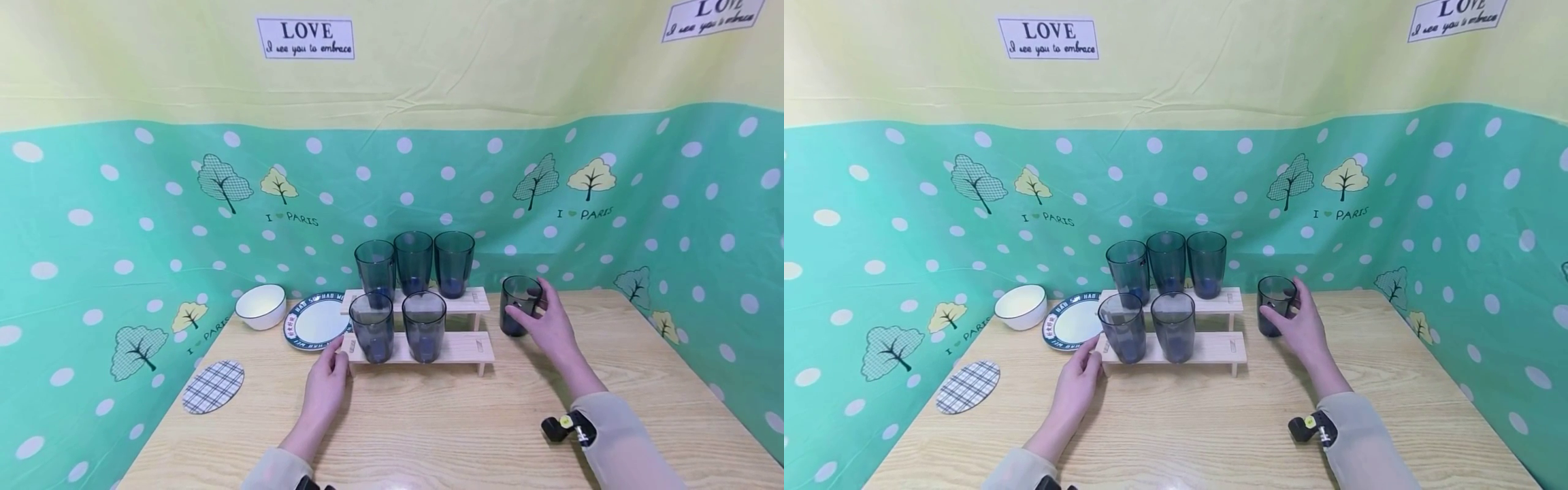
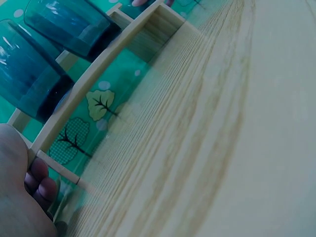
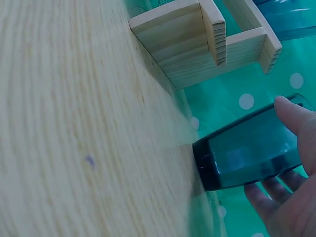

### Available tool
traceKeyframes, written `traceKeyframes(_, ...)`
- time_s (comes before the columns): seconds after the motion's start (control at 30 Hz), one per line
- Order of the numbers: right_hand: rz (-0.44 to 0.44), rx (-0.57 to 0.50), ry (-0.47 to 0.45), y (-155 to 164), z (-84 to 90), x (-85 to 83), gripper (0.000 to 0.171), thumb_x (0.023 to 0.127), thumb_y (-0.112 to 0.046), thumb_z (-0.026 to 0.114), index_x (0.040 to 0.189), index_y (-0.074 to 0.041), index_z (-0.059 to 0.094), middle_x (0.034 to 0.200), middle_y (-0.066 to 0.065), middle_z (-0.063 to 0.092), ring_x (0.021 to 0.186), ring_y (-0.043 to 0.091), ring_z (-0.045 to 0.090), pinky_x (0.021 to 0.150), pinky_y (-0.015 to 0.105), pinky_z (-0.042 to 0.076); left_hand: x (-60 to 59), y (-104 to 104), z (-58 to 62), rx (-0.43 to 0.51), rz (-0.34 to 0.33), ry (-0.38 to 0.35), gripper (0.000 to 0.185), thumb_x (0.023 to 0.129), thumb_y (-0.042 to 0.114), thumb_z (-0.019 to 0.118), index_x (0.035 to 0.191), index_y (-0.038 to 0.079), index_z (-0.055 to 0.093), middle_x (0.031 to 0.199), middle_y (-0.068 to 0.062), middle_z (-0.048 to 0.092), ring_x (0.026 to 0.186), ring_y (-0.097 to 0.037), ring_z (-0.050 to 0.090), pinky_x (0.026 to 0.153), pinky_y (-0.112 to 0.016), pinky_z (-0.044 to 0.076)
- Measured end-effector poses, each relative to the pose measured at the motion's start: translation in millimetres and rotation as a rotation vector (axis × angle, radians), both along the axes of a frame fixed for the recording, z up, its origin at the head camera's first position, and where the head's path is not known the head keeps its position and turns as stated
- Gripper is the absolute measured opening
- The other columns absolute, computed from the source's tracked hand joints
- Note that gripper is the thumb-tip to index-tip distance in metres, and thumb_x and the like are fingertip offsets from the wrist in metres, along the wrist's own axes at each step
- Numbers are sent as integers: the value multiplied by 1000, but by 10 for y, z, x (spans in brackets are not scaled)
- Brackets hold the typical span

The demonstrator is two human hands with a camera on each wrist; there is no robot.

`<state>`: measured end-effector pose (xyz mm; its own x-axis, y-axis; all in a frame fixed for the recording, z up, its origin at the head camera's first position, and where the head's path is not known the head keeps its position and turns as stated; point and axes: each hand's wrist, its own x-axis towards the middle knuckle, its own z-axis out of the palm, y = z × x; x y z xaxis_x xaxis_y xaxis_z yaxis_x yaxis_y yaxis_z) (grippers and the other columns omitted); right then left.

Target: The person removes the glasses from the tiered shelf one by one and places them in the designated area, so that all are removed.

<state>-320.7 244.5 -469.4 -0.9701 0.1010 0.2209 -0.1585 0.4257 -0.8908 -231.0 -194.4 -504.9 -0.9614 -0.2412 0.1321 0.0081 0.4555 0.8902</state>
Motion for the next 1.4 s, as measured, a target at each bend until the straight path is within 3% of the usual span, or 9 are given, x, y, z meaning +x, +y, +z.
traceKeyframes(0.27, 6, 13, 39, -16, 206, 65, 125, 95, -37, 90, 179, -19, -1, 178, 30, 18, 157, 58, 29, 123, 69, 31, -6, 3, 9, 5, -4, -1, 49, 116, 22, 47, 162, 6, 53, 89, -6, 64, 81, -20, 57, 77, -38, 47)
traceKeyframes(0.47, -16, -5, 112, -117, 425, 184, 118, 96, -42, 88, 179, -25, 6, 180, 16, 23, 163, 47, 24, 128, 65, 23, -14, 3, 1, 0, 2, -8, 49, 116, 23, 46, 163, 8, 53, 91, -5, 64, 84, -20, 58, 78, -37, 47)
traceKeyframes(0.77, -65, 68, 228, -333, 782, 469, 107, 96, -52, 85, 178, -25, 22, 174, 10, 37, 160, 43, 30, 123, 75, 22, -21, 10, -4, 9, 7, -9, 49, 116, 23, 46, 163, 9, 54, 91, -6, 64, 83, -21, 58, 77, -37, 48)
traceKeyframes(0.93, -14, 56, 256, -463, 909, 589, 103, 96, -44, 88, 177, -26, 26, 173, 7, 40, 161, 38, 31, 125, 72, 23, -8, 10, 12, 6, 10, -5, 50, 117, 24, 46, 163, 8, 53, 92, -5, 65, 86, -20, 59, 79, -37, 48)
traceKeyframes(1.17, 81, 50, 228, -695, 990, 667, 99, 98, -37, 87, 176, -24, 29, 173, 8, 40, 160, 38, 33, 124, 72, 24, -2, 3, -2, 22, 9, -16, 50, 116, 24, 46, 164, 8, 52, 92, -7, 64, 85, -22, 59, 79, -37, 49)
traceKeyframes(1.4, 221, 18, 169, -996, 980, 703, 99, 96, -36, 89, 176, -25, 30, 173, 9, 39, 161, 37, 33, 129, 60, 26, -16, -7, -39, 18, 1, -13, 50, 116, 24, 46, 164, 9, 53, 91, -5, 62, 83, -21, 57, 76, -36, 48)
